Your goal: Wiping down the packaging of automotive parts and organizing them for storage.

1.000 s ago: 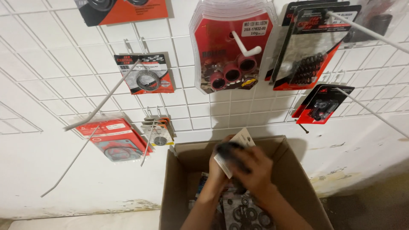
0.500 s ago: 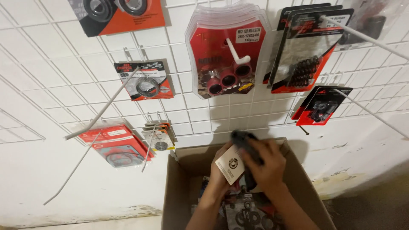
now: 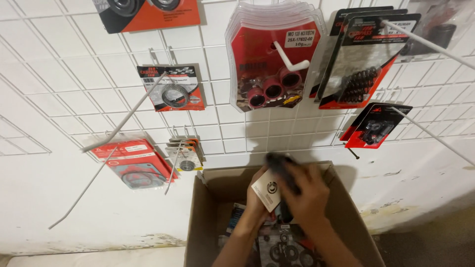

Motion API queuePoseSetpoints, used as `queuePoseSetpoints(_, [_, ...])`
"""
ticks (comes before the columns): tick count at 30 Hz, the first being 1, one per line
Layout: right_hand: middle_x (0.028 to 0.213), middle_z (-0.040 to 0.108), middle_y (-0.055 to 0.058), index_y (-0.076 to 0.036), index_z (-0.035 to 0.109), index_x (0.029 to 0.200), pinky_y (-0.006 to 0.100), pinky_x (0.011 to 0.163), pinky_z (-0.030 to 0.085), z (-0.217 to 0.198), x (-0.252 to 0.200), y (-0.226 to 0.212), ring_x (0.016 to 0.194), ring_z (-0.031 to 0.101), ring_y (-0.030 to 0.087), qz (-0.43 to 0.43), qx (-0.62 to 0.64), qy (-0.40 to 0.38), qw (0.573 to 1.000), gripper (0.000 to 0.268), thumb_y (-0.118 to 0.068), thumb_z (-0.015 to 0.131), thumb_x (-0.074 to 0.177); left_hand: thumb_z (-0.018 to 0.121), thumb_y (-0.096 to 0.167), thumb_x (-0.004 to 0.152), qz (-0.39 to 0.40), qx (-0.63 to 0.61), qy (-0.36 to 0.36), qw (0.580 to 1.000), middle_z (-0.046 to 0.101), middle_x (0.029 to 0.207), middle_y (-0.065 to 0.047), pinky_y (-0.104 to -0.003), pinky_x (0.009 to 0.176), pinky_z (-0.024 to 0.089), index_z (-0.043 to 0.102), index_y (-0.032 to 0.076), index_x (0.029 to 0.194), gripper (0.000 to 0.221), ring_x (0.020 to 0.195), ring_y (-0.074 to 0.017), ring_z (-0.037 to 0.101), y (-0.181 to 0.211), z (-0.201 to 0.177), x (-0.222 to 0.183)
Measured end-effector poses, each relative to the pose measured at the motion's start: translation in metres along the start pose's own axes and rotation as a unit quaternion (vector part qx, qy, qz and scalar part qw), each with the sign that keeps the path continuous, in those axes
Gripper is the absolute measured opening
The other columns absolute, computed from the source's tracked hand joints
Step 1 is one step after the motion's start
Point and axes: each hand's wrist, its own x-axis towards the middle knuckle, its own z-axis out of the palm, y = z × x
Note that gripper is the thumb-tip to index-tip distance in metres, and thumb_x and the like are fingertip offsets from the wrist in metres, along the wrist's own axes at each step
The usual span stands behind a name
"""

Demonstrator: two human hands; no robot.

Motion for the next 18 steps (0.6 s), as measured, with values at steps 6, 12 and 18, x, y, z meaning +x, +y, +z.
queuePoseSetpoints(6, [0.097,0.064,0.01,-0.009,0.075,0.113,0.034,0.059,0.049,0.004,-0.009,0.004,0.068,0.059,0.022,-0.104,0.049,-0.054,0.992,0.043,-0.026,0.085,0.073,0.05,0.008,0.1,0.004,0.009,-0.004,1.0,0.068,0.102,-0.007,-0.023,0.07,0.052,0.061,0.004,0.127,0.03,0.084,-0.0126,0.064,0.004,-0.002,-0.001])
queuePoseSetpoints(12, [0.095,0.062,0.007,-0.006,0.074,0.112,0.034,0.064,0.049,0.001,0.003,0.006,0.07,0.058,0.022,0.015,0.019,-0.001,1.0,0.038,-0.02,0.084,0.078,0.05,0.009,0.1,0.01,0.018,-0.004,1.0,0.068,0.102,-0.007,-0.023,0.07,0.052,0.061,0.004,0.127,0.03,0.084,-0.0126,0.064,0.002,0.001,0.002])
queuePoseSetpoints(18, [0.098,0.065,0.008,-0.008,0.074,0.115,0.032,0.059,0.049,0.006,-0.002,0.006,0.067,0.059,0.02,-0.094,0.042,-0.037,0.994,0.044,-0.021,0.086,0.075,0.049,0.009,0.1,0.006,0.033,-0.006,0.999,0.068,0.101,-0.007,-0.023,0.07,0.051,0.061,0.004,0.127,0.03,0.084,-0.0125,0.064,0.007,0.0,0.002])
